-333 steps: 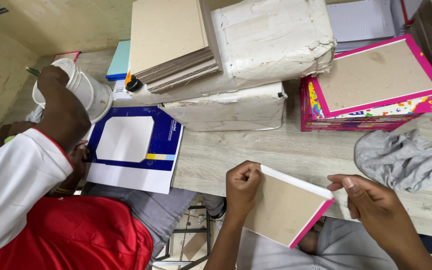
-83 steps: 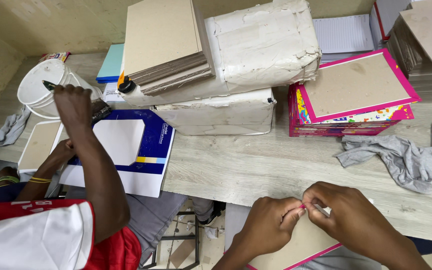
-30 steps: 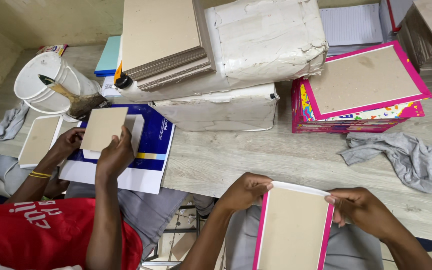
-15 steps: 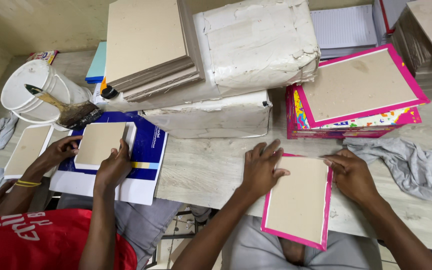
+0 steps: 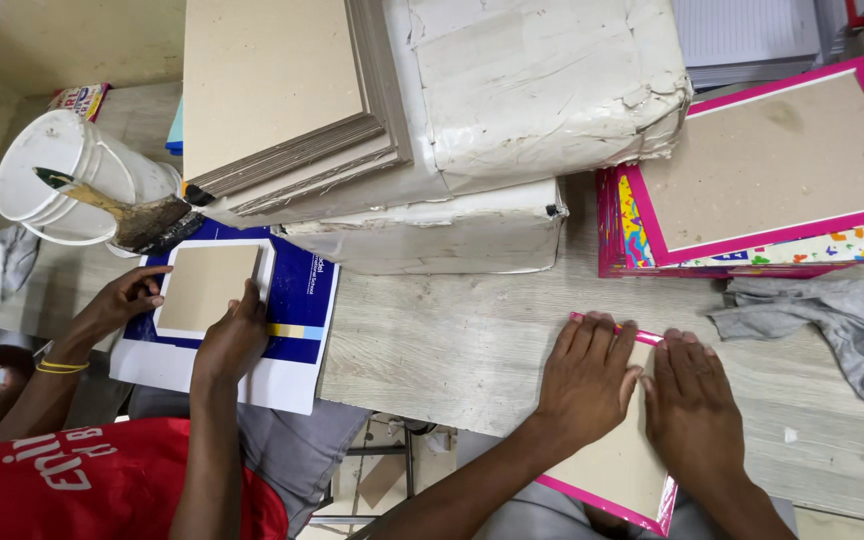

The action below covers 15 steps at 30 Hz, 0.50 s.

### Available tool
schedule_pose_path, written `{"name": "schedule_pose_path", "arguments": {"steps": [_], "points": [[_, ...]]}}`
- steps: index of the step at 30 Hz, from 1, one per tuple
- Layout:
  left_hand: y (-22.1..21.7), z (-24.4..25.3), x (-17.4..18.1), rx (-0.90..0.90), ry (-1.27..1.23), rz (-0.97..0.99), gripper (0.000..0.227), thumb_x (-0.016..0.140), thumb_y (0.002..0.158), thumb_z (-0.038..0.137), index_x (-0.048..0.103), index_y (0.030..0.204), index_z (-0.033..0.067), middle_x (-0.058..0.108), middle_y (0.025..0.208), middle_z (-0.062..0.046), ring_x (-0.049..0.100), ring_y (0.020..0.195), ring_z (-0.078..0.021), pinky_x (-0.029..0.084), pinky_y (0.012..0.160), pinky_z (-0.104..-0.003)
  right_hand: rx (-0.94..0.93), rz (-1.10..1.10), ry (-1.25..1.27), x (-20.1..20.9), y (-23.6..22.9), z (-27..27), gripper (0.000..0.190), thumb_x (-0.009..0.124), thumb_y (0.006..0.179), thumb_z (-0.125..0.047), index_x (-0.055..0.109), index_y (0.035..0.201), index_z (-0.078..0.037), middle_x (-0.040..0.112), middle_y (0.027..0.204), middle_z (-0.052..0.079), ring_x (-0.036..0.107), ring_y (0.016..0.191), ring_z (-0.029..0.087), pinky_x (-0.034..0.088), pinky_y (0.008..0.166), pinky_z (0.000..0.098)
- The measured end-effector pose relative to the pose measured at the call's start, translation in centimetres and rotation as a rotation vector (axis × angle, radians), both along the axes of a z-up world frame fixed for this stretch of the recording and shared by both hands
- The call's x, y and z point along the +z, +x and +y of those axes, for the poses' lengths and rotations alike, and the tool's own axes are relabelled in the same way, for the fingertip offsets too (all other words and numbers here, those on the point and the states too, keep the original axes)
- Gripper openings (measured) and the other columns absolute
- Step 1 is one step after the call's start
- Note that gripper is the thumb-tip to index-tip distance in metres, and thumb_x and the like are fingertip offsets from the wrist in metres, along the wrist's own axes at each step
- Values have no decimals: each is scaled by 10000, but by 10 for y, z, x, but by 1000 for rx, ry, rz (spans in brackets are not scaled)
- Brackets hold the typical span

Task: The person applies glue to the edges of a book cover using a brush and then presses a cardboard piece onto the glued surface. They smooth the cover with their hands and a cloth, then stack the finished book onto a pile.

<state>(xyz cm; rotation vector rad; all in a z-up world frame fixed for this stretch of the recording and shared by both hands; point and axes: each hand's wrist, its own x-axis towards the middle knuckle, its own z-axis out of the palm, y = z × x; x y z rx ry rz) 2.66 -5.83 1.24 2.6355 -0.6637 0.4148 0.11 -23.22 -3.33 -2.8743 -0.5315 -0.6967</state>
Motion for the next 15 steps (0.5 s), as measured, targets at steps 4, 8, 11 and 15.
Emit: {"name": "schedule_pose_path", "arguments": {"steps": [4, 8, 11, 15], "points": [[-1, 5, -1, -51, 28, -7, 603, 655, 1043, 331, 550, 1541, 9, 636, 1362, -236, 564, 1368, -415, 391, 1217, -545, -120, -72, -144, 13, -13, 15, 459, 550, 1084, -187, 641, 1469, 46, 749, 1443, 226, 715, 1403, 360, 527, 1257, 445], [-13, 15, -14, -138, 33, 64, 619, 623, 1060, 372, 526, 1581, 52, 573, 1569, -253, 474, 1528, -419, 270, 1353, -555, -147, -43, -188, 22, -45, 17, 464, 500, 1030, -128, 657, 1432, 43, 734, 1446, 240, 719, 1375, 366, 519, 1245, 452], [-28, 17, -12, -170, 42, 132, 596, 568, 1075, 289, 477, 1610, 44, 463, 1689, -253, 374, 1612, -412, 213, 1372, -525, -103, 70, -225, 26, -44, -4, 373, 569, 1033, -270, 669, 1339, -81, 781, 1334, 147, 793, 1161, 228, 627, 821, 352], [-33, 26, 2, -212, -59, 98, 519, 608, 1032, 161, 553, 1511, -32, 591, 1514, -264, 486, 1482, -459, 357, 1278, -580, -219, 527, 131, 59, 23, -40, 508, 594, 946, -200, 580, 1453, -234, 638, 1385, 119, 682, 1169, 406, 610, 832, 592]]}}
